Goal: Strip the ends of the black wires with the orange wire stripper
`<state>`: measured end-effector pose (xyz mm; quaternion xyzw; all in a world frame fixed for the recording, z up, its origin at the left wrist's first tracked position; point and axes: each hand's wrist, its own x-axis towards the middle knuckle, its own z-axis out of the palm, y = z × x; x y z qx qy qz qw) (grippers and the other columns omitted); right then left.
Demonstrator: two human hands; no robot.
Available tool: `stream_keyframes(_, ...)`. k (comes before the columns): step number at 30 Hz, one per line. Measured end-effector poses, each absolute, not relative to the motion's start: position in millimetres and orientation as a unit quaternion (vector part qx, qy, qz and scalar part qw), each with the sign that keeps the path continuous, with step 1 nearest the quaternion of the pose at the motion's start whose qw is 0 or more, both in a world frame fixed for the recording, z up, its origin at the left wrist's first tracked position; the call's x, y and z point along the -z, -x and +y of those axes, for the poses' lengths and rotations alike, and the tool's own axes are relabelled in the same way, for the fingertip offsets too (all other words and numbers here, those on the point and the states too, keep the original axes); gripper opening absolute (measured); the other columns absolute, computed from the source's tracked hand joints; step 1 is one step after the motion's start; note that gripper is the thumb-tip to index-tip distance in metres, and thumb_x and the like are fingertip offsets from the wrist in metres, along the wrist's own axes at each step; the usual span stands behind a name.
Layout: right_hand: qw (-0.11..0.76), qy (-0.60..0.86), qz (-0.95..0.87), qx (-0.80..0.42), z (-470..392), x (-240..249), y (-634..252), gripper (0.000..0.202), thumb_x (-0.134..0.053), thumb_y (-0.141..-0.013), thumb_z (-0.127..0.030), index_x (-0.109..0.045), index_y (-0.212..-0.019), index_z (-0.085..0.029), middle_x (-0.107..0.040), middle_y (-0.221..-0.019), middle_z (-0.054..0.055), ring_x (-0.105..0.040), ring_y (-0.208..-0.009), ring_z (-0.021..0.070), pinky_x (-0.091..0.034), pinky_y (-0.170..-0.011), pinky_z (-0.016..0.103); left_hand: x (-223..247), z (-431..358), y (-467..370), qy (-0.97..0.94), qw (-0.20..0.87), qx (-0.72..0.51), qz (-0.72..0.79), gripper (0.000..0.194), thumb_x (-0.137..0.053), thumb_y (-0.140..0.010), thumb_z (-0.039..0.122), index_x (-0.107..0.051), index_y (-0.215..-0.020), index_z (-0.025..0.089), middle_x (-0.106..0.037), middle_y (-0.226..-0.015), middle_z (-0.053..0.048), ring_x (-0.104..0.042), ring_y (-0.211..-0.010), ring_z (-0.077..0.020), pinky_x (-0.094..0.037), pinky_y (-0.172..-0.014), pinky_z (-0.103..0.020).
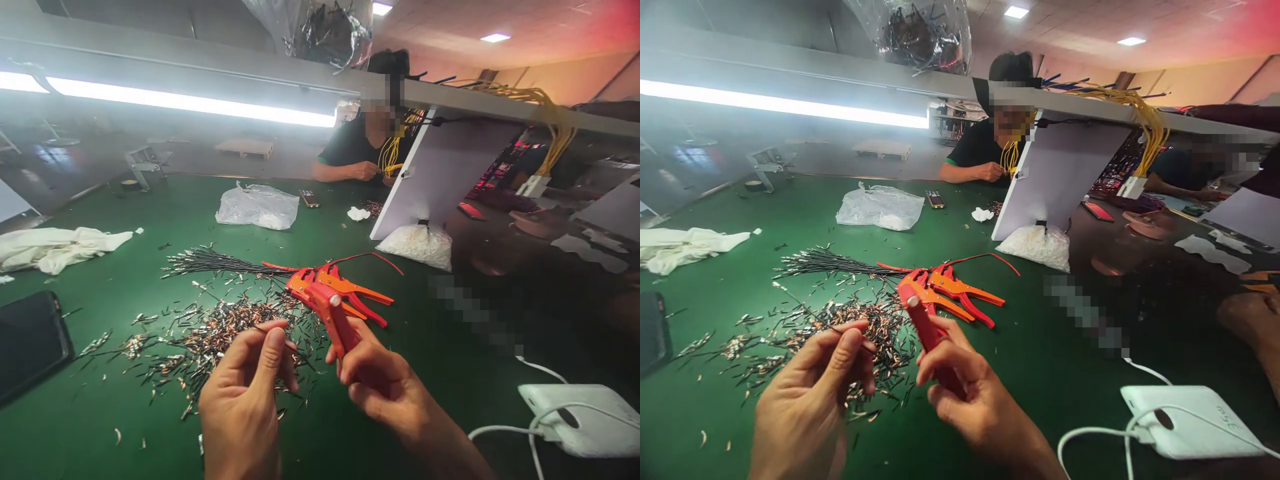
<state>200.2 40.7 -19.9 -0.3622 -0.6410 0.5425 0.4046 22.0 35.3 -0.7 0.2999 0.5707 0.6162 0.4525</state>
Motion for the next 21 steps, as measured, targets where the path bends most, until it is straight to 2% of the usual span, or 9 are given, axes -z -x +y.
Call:
stream_keyframes(2,0.420,0.348,-0.588,-0.598,42,22,-206,0.027,-0.059,-0.083,-0.020,-0.052,-0.107,-0.031,-0.061,-0.108,0.004,-0.060,-0.092,0.0196,-0.051,-0.079,0.036,0,38,-21,-0.263,0.458,-0.644,0.553,0.038,-0.080,-0.071,0.044,-0.064,-0.097,0.021,-0.065,-0.067,0.004,-0.056,-0.052,-0.0102,-0.047,-0.046,-0.019)
stream_keyframes(4,0.445,0.364,-0.537,-0.617,45,26,-208,0.056,-0.060,-0.084,-0.021,-0.035,-0.131,-0.038,-0.063,-0.109,0.004,-0.060,-0.088,0.0186,-0.051,-0.077,0.035,-2,39,-23,-0.247,0.463,-0.657,0.542,0.035,-0.081,-0.070,0.042,-0.064,-0.092,0.020,-0.065,-0.064,0.004,-0.056,-0.050,-0.0098,-0.046,-0.042,-0.018)
stream_keyframes(6,0.479,0.383,-0.490,-0.619,49,31,-208,0.067,-0.061,-0.085,-0.022,-0.027,-0.142,-0.035,-0.064,-0.113,0.007,-0.061,-0.090,0.0193,-0.051,-0.079,0.035,-5,39,-26,-0.245,0.464,-0.660,0.538,0.033,-0.080,-0.070,0.045,-0.067,-0.082,0.017,-0.065,-0.063,0.002,-0.054,-0.048,-0.0086,-0.046,-0.041,-0.017)
stream_keyframes(9,0.509,0.351,-0.400,-0.677,53,31,-203,0.048,-0.060,-0.085,-0.022,-0.050,-0.132,-0.024,-0.064,-0.123,0.012,-0.062,-0.091,0.0208,-0.051,-0.080,0.036,-6,37,-28,-0.246,0.433,-0.672,0.548,0.034,-0.079,-0.070,0.049,-0.071,-0.078,0.016,-0.067,-0.066,0.000,-0.056,-0.049,-0.0083,-0.047,-0.041,-0.017)
stream_keyframes(11,0.509,0.297,-0.333,-0.736,52,26,-199,0.041,-0.059,-0.081,-0.016,-0.060,-0.122,-0.020,-0.063,-0.127,0.014,-0.063,-0.092,0.0212,-0.052,-0.080,0.037,-5,35,-28,-0.261,0.395,-0.680,0.560,0.030,-0.079,-0.072,0.046,-0.073,-0.079,0.017,-0.068,-0.068,0.001,-0.056,-0.048,-0.0071,-0.049,-0.043,-0.017)
stream_keyframes(15,0.502,0.194,-0.233,-0.810,44,15,-188,0.048,-0.057,-0.073,-0.010,-0.061,-0.121,-0.017,-0.065,-0.127,0.015,-0.066,-0.102,0.0237,-0.051,-0.088,0.039,-4,32,-30,-0.287,0.308,-0.710,0.565,0.017,-0.077,-0.077,0.037,-0.073,-0.081,0.020,-0.070,-0.070,0.002,-0.058,-0.047,-0.0071,-0.050,-0.046,-0.018)
stream_keyframes(18,0.462,0.128,-0.199,-0.855,37,16,-179,0.040,-0.055,-0.079,-0.015,-0.062,-0.118,-0.016,-0.068,-0.120,0.014,-0.066,-0.103,0.0260,-0.048,-0.096,0.051,-7,28,-29,-0.302,0.230,-0.729,0.569,0.012,-0.074,-0.080,0.032,-0.072,-0.081,0.021,-0.071,-0.072,0.003,-0.059,-0.048,-0.0073,-0.050,-0.048,-0.020)
stream_keyframes(21,0.427,0.099,-0.172,-0.882,36,23,-175,0.029,-0.052,-0.083,-0.020,-0.065,-0.108,-0.012,-0.068,-0.108,0.011,-0.064,-0.098,0.0248,-0.051,-0.090,0.060,-11,25,-23,-0.296,0.189,-0.720,0.598,0.013,-0.073,-0.080,0.033,-0.072,-0.083,0.020,-0.071,-0.069,0.003,-0.062,-0.051,-0.0087,-0.049,-0.048,-0.021)
